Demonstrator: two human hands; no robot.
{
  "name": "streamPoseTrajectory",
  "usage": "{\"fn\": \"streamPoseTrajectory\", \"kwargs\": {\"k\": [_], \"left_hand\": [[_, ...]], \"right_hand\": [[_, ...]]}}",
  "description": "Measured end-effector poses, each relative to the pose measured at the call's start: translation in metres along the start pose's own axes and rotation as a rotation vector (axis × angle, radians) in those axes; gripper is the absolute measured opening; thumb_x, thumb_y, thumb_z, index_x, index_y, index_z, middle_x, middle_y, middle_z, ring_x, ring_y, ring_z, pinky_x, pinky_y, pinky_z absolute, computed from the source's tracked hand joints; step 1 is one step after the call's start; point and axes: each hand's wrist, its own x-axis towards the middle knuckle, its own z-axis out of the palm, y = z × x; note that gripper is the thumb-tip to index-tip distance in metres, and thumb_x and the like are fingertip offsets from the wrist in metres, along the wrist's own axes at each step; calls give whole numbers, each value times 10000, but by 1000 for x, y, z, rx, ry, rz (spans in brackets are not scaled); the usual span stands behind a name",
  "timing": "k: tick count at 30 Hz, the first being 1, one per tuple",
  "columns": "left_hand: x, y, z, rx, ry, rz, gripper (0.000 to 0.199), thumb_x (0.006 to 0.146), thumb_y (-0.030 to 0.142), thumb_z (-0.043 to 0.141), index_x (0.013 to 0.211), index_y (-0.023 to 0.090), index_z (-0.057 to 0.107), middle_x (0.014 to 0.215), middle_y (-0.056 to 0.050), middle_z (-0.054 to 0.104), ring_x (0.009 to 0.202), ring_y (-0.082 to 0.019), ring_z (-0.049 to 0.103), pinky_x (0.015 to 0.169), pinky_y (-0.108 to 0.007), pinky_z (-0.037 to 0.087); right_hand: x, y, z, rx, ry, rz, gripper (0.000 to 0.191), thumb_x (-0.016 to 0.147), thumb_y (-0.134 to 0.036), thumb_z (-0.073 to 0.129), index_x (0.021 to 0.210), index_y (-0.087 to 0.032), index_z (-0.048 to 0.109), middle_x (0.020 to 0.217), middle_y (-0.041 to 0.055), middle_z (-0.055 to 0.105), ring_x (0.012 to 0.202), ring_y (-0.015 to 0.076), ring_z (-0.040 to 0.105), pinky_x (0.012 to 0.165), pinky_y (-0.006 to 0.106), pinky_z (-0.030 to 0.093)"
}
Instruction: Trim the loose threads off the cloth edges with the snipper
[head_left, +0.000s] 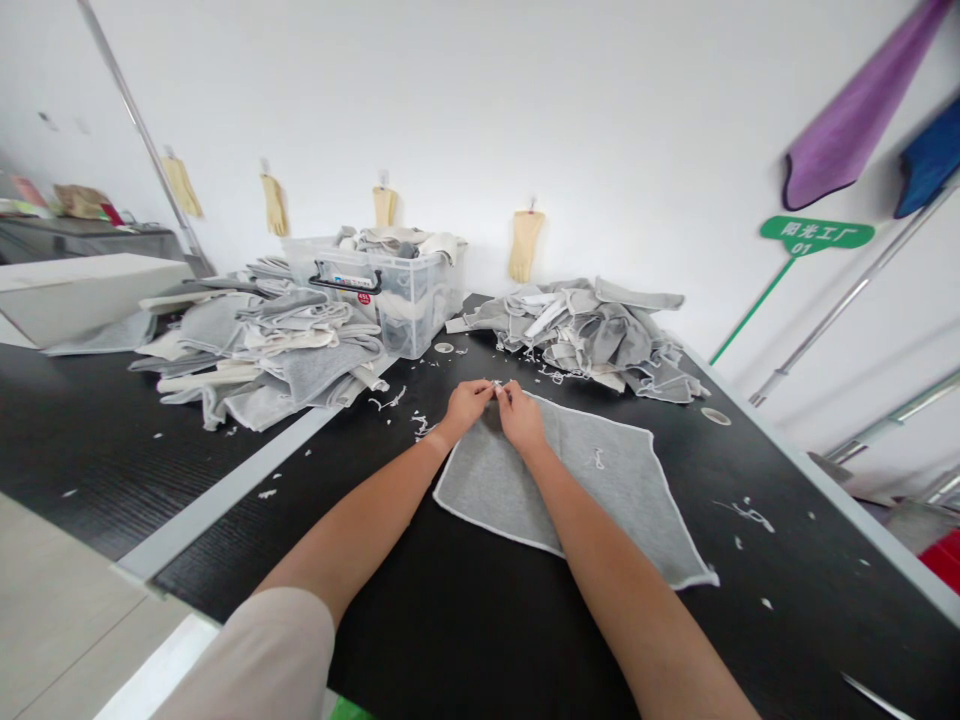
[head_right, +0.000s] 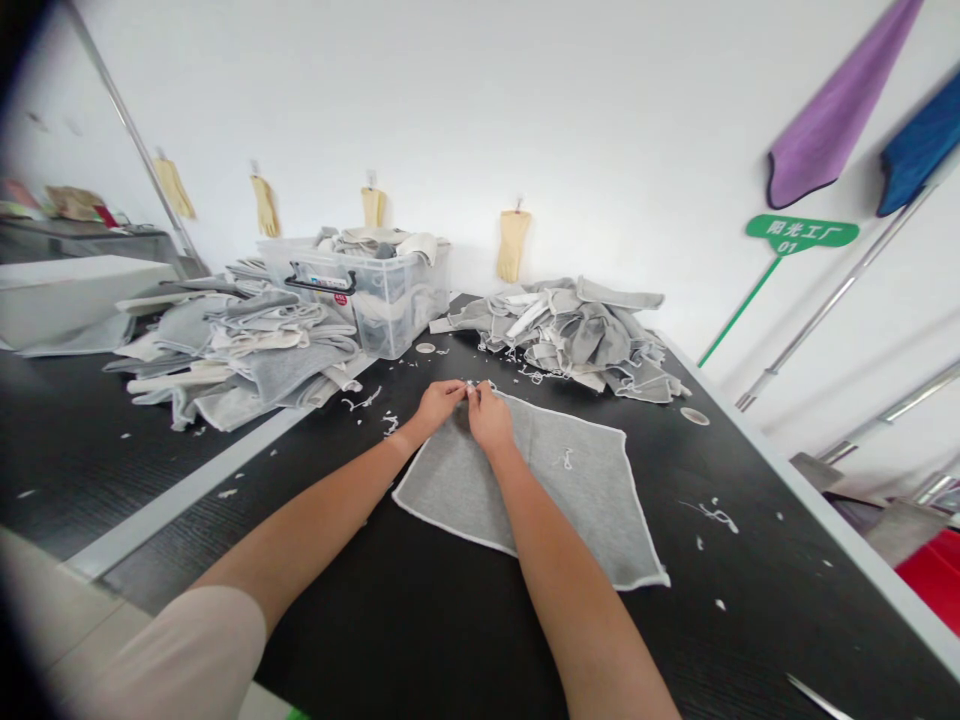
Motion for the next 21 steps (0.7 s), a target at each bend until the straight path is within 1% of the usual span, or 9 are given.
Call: {"fn": "streamPoseTrajectory", "kwargs": {"k": [6,11,21], "left_hand": [[1,-2,1,16,-2,-7,303,924,366,567,924,205,823,899,-14,794,831,-167,695,763,-234,484],[2,-4,1,19,-1,-19,296,921,370,574,915,211,823,885,-13,793,815,-167,696,784,-238,500],[1,0,0,-6,-3,-26,299,926,379,582,968,228,837,952,-16,807,876,-180,714,794,-242,502]], "right_hand": [[0,2,2,13,4,-7,314,1118,-433,342,1105,-225,576,920,52,737,825,205,678,700,261,343],[1,2,3,10,10,-10,309,1117,-430,344,1102,-225,575,912,51,738,824,206,678,694,262,336],[1,3,3,23,11,0,305,1116,-435,346,1097,-231,572,917,50,741,833,214,686,698,267,343]]}}
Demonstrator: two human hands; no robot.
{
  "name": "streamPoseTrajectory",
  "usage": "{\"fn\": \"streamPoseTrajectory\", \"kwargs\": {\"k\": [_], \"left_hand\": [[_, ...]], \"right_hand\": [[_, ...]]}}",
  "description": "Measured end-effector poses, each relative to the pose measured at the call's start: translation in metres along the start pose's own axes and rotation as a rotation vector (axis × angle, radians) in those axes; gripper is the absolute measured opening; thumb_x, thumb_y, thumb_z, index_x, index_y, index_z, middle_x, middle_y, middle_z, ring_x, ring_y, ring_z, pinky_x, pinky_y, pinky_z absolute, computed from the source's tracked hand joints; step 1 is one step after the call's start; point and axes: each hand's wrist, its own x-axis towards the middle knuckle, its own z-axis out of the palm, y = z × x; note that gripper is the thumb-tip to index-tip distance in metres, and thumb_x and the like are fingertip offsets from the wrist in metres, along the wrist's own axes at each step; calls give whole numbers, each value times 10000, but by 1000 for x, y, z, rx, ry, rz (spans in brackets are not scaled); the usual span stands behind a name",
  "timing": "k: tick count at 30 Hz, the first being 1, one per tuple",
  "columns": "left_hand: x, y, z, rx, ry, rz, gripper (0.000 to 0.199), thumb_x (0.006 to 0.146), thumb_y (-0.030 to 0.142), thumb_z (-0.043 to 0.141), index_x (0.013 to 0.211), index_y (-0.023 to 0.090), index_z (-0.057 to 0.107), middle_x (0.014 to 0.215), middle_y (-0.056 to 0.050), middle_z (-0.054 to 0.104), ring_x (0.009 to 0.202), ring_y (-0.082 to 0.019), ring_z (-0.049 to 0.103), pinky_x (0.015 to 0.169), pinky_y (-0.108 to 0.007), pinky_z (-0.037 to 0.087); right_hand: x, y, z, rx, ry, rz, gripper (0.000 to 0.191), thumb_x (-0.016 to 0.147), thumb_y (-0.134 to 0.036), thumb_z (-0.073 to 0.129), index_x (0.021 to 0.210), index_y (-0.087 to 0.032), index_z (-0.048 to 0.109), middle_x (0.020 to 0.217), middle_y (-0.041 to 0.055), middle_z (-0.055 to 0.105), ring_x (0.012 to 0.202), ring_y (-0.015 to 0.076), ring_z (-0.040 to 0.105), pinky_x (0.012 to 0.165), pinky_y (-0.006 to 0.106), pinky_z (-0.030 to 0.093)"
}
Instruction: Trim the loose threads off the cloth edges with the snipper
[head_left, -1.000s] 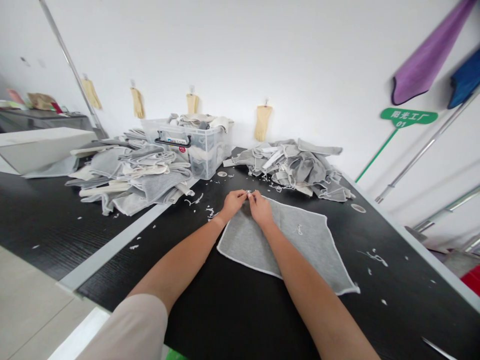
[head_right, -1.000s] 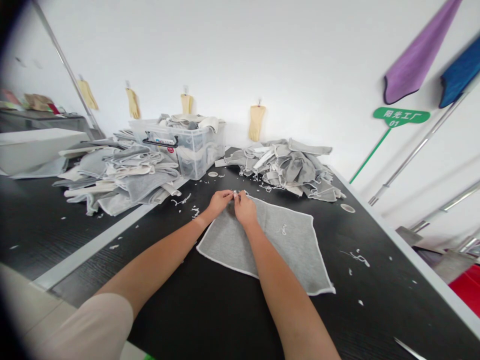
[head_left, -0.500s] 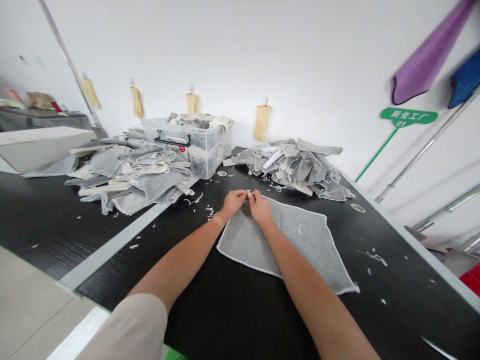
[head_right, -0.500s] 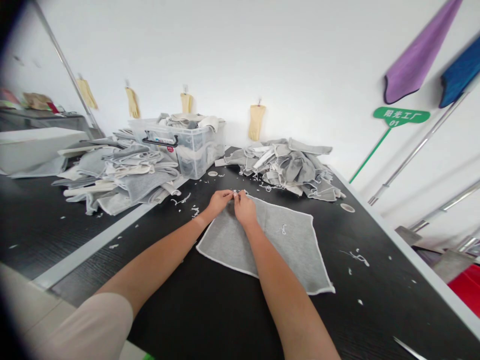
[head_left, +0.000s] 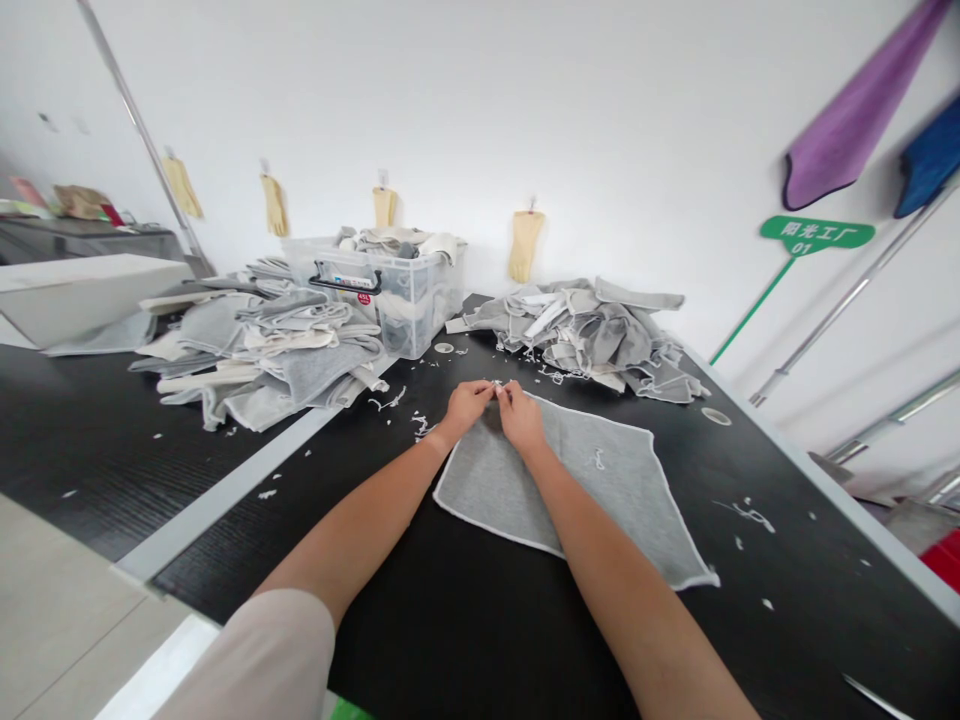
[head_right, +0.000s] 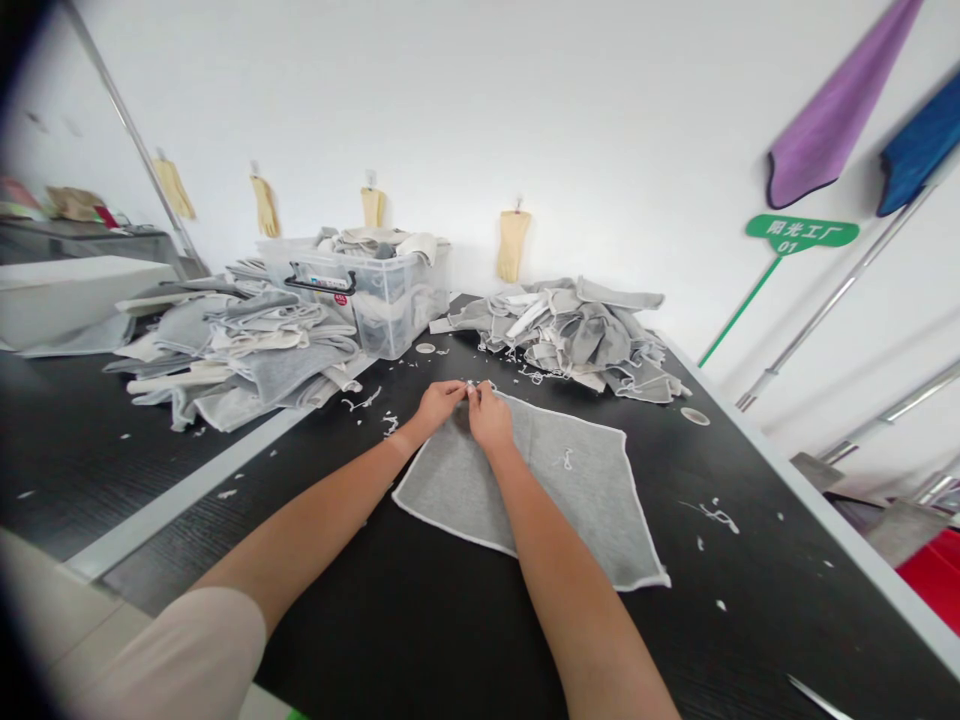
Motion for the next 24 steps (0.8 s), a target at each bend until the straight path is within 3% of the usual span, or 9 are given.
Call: {"fn": "streamPoseTrajectory", "kwargs": {"k": [15,24], "left_hand": [[1,-2,1,-15,-7,10,310,927,411,590,961,230,840,941,-18,808,860,-184,716,805,-250,517],[3,-8,4,-38,3,10,344,922,481,611,964,223,833,937,-26,806,844,-185,714,803,-261,508]], "right_hand": [[-2,-3,-2,-12,10,-2,310,1116,-409,329,1097,-226,579,923,58,738,823,210,674,686,264,336],[1,9,0,179,114,48,374,1108,-457,272,1063,-234,569,954,48,726,833,202,659,719,263,376]]}}
